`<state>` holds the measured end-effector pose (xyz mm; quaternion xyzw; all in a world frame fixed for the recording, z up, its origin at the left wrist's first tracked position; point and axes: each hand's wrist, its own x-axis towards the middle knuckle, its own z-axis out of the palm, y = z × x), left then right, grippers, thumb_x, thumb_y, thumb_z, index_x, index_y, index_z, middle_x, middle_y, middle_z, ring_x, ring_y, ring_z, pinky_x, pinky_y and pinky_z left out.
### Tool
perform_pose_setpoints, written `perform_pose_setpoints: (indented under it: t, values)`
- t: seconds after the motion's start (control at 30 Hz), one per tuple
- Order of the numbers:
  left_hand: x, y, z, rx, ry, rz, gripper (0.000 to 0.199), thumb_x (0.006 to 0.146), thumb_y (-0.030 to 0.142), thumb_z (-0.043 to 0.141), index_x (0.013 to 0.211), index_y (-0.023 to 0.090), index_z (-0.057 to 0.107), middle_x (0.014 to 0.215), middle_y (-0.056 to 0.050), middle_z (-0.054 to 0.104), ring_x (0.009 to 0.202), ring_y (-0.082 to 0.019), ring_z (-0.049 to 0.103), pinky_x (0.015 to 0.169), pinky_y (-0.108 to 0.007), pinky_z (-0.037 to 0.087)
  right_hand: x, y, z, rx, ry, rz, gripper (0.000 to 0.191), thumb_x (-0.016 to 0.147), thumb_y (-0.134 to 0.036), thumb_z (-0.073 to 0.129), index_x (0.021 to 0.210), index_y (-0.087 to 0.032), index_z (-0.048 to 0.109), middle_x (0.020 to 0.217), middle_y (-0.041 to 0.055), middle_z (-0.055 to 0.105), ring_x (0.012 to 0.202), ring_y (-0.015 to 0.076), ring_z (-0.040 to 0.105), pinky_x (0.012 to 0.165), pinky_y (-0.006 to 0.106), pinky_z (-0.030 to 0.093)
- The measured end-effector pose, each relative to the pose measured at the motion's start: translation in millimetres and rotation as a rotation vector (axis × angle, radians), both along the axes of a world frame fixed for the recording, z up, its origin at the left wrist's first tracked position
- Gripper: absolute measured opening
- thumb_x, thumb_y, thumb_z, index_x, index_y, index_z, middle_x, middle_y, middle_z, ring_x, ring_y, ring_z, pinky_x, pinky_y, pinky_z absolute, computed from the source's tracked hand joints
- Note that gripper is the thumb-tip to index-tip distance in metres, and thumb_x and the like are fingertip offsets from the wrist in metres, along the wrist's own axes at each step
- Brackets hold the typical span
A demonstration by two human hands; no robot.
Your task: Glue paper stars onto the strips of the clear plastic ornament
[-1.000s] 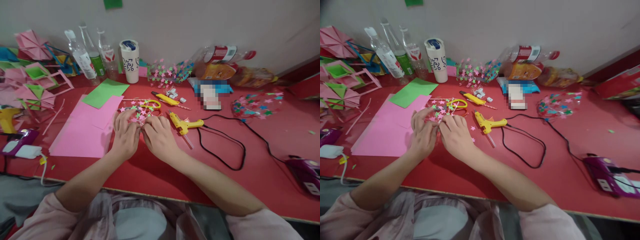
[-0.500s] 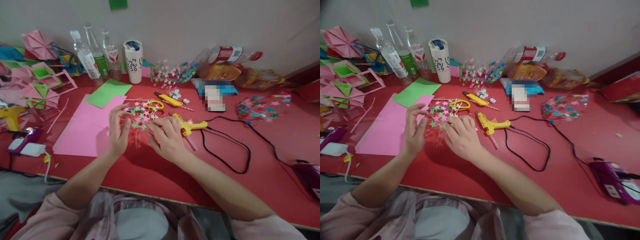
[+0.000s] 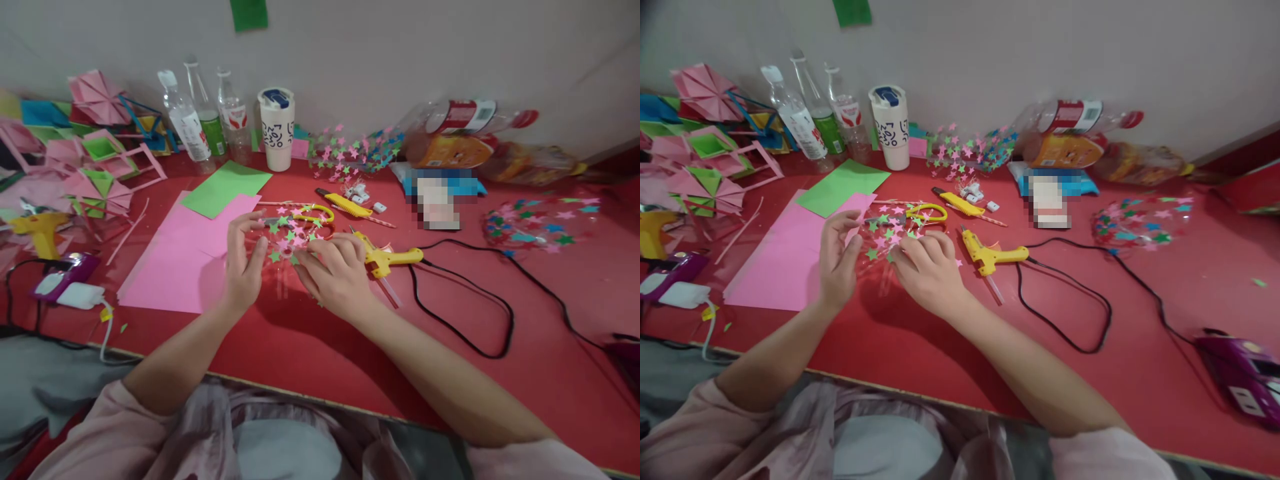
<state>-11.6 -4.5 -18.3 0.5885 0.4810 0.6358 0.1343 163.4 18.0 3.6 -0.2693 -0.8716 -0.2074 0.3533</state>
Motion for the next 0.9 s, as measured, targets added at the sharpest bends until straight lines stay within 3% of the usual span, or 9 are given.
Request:
perform_pose_setpoints:
  t: [0.17,0.4,0.6,0.9]
  values:
    - [-7.2,7.4,-1.3,0.002,-0.172,0.015,0.019,0.088,0.03,0.05,0.106,0.023,0.052,0.114,-0.006,0.053,0.114,-0.017,0.05,0.102,-0.036,0.038,1.1,-0.6,-1.4,-0.023,0.023,0.005,0.012,0.084,-0.023,0.06,0.096,-0.021,0.062,0.091,0.0032,0.06,0.086,0.0182,0.044,0.085,0.034,0.034]
    - [-20.9,19.6,-4.2,-0.185,-0.437,0.047,0.013,0.083,0.03,0.054,0.093,0.022,0.052,0.105,-0.004,0.058,0.104,-0.014,0.055,0.096,-0.033,0.041,21.8,11.6,4.0,-0.287,0.283,0.073,0.017,0.086,-0.018,0.051,0.102,-0.021,0.057,0.091,0.0043,0.055,0.086,0.0178,0.05,0.075,0.033,0.039]
    - [-30.5,25.9,0.8,-0.204,-0.346,0.176,0.014,0.07,0.027,0.067,0.071,0.018,0.055,0.067,0.003,0.055,0.065,-0.009,0.053,0.068,-0.024,0.046,53.7,28.4,0.6,-0.394,0.392,-0.057,0.012,0.086,-0.017,0.051,0.091,-0.023,0.06,0.089,0.0042,0.056,0.087,0.0191,0.054,0.078,0.036,0.044]
    - [-28.9,14.2,10.0,-0.226,-0.202,0.194,0.014,0.075,0.03,0.063,0.074,0.017,0.061,0.07,0.0,0.062,0.065,-0.01,0.058,0.064,-0.024,0.048,55.4,27.9,-10.1,-0.438,0.319,0.008,0.014,0.084,-0.013,0.049,0.089,-0.02,0.06,0.089,0.0055,0.06,0.086,0.019,0.055,0.076,0.035,0.045]
